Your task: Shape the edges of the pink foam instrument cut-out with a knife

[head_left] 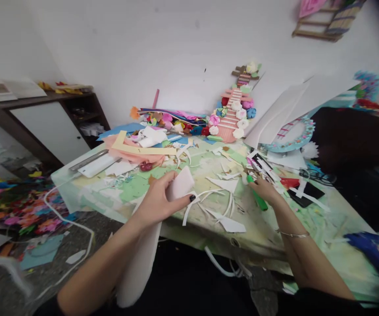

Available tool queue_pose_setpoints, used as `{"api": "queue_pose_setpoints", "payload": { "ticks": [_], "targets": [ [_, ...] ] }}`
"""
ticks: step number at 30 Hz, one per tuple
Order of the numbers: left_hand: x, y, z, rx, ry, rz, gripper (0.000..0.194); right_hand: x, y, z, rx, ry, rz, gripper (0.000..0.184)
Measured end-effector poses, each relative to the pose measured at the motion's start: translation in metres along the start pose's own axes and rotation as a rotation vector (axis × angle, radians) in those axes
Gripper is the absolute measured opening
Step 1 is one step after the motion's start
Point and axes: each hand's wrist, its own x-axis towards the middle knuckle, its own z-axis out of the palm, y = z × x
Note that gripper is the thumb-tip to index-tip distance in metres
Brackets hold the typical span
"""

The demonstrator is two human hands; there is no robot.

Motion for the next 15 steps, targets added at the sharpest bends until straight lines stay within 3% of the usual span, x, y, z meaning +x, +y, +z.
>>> {"api": "queue_pose_setpoints", "payload": {
  "ticks": [4,7,11,15],
  "targets": [
    [-0.004,0.003,0.018,0.088,0.034,0.036,0.037,-0.035,-0.008,-0.020,0.251,0.064,-0.068,0.022],
    [-0.010,0.007,0.034,0.199,0.044,0.045,0.030,-0.072,-0.022,-0.025,0.404,0.062,-0.181,0.021],
    [-0.017,0.008,0.050,0.298,0.118,0.016,0.025,-0.104,-0.043,-0.020,0.420,0.073,-0.259,0.022],
    [-0.024,0.001,0.065,0.096,0.035,-0.001,0.038,-0.129,-0.056,-0.014,0.350,0.159,-0.362,0.016]
  ]
}}
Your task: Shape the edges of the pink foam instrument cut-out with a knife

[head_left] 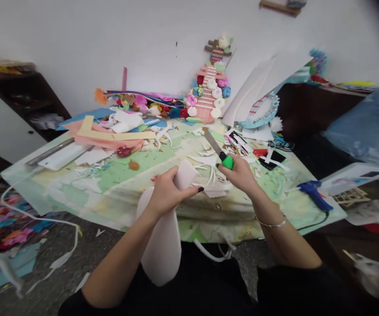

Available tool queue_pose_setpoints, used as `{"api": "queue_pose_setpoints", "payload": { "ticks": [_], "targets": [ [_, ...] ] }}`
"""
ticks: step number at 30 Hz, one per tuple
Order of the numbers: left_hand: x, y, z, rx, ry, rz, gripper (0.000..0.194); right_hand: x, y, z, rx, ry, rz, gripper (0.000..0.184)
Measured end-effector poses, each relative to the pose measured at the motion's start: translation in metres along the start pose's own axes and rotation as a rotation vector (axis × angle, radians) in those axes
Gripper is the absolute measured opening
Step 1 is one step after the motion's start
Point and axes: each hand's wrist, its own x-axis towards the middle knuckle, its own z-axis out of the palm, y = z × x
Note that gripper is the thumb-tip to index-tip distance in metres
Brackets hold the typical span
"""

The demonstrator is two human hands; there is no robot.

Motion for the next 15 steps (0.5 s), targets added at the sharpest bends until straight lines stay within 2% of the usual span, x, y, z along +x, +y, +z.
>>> {"api": "queue_pose_setpoints", "payload": {
  "ticks": [2,4,7,9,11,14,15],
  "targets": [
    [-0.005,-0.005,0.009,-0.119,-0.007,-0.004,0.043,-0.016,-0.008,0.001,0.120,-0.086,-0.072,0.022],
    [-0.011,-0.009,0.020,-0.164,0.043,-0.013,0.048,-0.034,-0.014,0.000,0.205,-0.180,-0.174,0.029],
    [-0.021,-0.017,0.037,-0.246,0.055,-0.017,0.051,-0.059,-0.018,-0.002,0.222,-0.281,-0.342,0.029],
    [-0.027,-0.021,0.045,-0.380,-0.040,0.023,0.046,-0.073,-0.016,-0.003,0.211,-0.300,-0.379,0.024],
    [-0.033,-0.025,0.049,-0.554,-0.183,0.048,0.039,-0.084,-0.012,-0.001,0.204,-0.308,-0.369,0.019],
    [-0.036,-0.027,0.043,-0.804,-0.446,-0.027,0.037,-0.097,-0.007,0.004,0.191,-0.336,-0.354,0.012],
    [-0.036,-0.028,0.040,-0.874,-0.521,-0.057,0.038,-0.099,-0.006,0.008,0.191,-0.335,-0.355,0.017]
  ]
}}
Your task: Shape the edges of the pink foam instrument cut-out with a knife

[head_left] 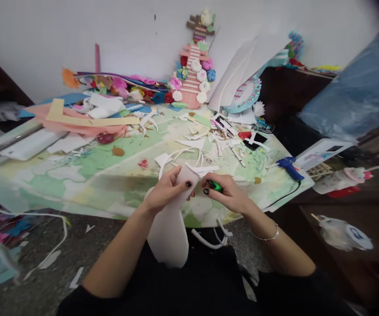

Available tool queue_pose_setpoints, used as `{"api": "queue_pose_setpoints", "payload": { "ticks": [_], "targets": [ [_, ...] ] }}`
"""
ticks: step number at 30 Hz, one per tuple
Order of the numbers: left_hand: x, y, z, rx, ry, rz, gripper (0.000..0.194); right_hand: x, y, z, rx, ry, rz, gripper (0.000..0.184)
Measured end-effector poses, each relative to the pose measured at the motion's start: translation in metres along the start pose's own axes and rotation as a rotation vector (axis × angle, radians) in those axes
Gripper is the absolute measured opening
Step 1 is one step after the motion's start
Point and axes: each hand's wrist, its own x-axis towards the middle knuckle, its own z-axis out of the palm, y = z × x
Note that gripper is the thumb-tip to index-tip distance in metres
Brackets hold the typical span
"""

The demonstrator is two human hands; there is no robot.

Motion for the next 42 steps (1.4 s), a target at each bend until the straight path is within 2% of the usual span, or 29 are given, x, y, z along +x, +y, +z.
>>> {"api": "queue_pose_setpoints", "payload": {
  "ticks": [2,5,9,13,24,32,42],
  "targets": [
    [-0.002,0.003,-0.005,-0.110,-0.066,-0.041,0.037,-0.001,0.001,0.008,0.012,0.032,-0.018,0.036],
    [-0.005,0.005,-0.012,-0.188,-0.048,-0.065,0.031,0.000,0.001,0.021,0.035,0.089,-0.072,0.054],
    [-0.009,0.007,-0.016,-0.261,-0.034,-0.107,0.026,0.006,0.000,0.032,-0.023,0.071,-0.124,0.047],
    [-0.013,0.011,-0.019,-0.299,-0.047,-0.142,0.022,0.011,-0.005,0.032,-0.144,0.070,-0.176,0.041],
    [-0.012,0.014,-0.019,-0.270,-0.048,-0.196,0.032,0.015,-0.012,0.027,-0.296,0.052,-0.186,0.047],
    [-0.014,0.012,-0.023,-0.317,-0.134,-0.185,0.025,0.018,-0.013,0.024,-0.340,0.043,-0.233,0.051],
    [-0.016,0.008,-0.024,-0.322,-0.140,-0.174,0.024,0.020,-0.015,0.024,-0.337,0.023,-0.213,0.051]
  ]
}}
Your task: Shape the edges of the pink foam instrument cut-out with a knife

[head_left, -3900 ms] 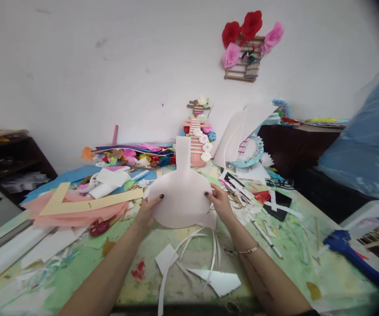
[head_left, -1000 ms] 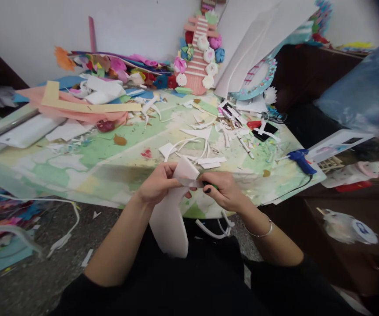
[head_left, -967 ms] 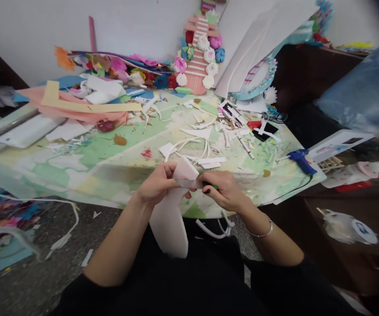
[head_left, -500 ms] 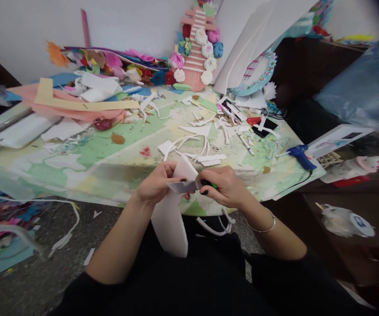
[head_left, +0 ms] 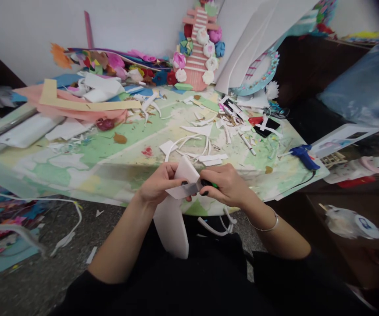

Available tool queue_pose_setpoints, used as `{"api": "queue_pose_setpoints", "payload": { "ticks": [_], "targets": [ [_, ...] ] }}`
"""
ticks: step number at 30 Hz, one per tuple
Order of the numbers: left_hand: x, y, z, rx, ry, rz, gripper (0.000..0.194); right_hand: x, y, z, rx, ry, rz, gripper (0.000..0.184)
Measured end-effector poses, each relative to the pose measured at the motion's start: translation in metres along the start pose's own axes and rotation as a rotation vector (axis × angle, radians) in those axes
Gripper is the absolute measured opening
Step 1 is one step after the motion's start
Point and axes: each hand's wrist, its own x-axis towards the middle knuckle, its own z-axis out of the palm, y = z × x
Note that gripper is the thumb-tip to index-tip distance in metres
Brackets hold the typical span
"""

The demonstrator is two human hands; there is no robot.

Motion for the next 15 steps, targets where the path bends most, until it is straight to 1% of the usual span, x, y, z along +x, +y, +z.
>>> {"api": "queue_pose_setpoints", "payload": {
  "ticks": [5,11,15],
  "targets": [
    [-0.0004,0.0005,0.0035,0.024,0.031,-0.006,0.023,-0.0012,0.0008,0.0009,0.027,-0.011,0.013,0.051],
    [-0.0022,0.0012,0.0060,0.004,-0.012,0.003,0.021,-0.0023,0.0037,0.0025,0.028,-0.010,0.024,0.049],
    [-0.0034,-0.0011,0.0038,0.034,0.002,-0.011,0.022,-0.0027,0.0057,0.0033,0.038,-0.024,0.034,0.050]
  ]
}}
